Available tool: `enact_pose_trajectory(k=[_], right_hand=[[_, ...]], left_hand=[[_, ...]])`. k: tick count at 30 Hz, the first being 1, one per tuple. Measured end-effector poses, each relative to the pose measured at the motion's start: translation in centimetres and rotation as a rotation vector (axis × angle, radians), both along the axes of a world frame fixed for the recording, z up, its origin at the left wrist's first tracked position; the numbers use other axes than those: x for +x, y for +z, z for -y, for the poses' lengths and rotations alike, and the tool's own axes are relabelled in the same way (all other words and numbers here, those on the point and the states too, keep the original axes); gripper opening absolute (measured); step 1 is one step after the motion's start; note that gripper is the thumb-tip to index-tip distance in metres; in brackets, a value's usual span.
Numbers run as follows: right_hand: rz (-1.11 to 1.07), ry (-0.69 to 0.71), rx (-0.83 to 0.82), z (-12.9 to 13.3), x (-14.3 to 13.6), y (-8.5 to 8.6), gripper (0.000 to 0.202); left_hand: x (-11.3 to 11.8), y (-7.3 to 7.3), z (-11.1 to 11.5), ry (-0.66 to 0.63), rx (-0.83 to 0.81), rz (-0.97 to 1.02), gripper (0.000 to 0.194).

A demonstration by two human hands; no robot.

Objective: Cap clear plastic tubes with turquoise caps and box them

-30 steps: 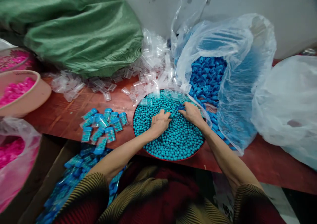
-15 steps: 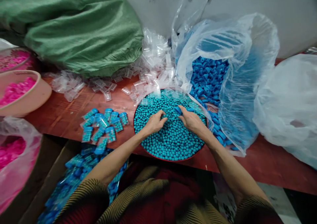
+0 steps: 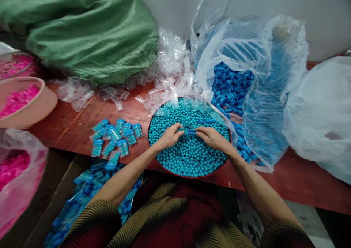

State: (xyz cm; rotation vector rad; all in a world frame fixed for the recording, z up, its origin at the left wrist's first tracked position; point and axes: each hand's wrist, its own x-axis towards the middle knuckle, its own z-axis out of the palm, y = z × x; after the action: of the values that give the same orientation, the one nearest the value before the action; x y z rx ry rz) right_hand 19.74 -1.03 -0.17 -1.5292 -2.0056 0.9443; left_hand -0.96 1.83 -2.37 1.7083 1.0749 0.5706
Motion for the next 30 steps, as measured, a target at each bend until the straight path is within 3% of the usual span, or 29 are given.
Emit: enact_pose_trajectory(k=[5,11,21,26,30], right_hand=[[-0.1,-0.165,0.221,0.6,-1.3,-0.6,0.023],[-0.038,-0.069,0.525,2.1,-2.9,-1.9,0.029],[0.242,-0.008,0.787,3.4,-3.4,-1.7,0.035],[0.244,0.095,0.826,3.8,-3.4,-1.6,0.036],[0.02,0.067,0.687,3.5,-2.9,-1.6,0.029]], left_hand=[[0.3,0.9,0.5,0.012,-0.232,0.132,0.025],[0.4,1.5,1.5,0.071,-0.355,0.295,0.054],[0.4,2.3,2.6,0.106,-0.431,0.374,0.054],[0.5,2.3,2.7,0.121,-0.418,0.426,0.04],[0.7,2.1,3.1,0.153,-0.403,0.466,0.038]])
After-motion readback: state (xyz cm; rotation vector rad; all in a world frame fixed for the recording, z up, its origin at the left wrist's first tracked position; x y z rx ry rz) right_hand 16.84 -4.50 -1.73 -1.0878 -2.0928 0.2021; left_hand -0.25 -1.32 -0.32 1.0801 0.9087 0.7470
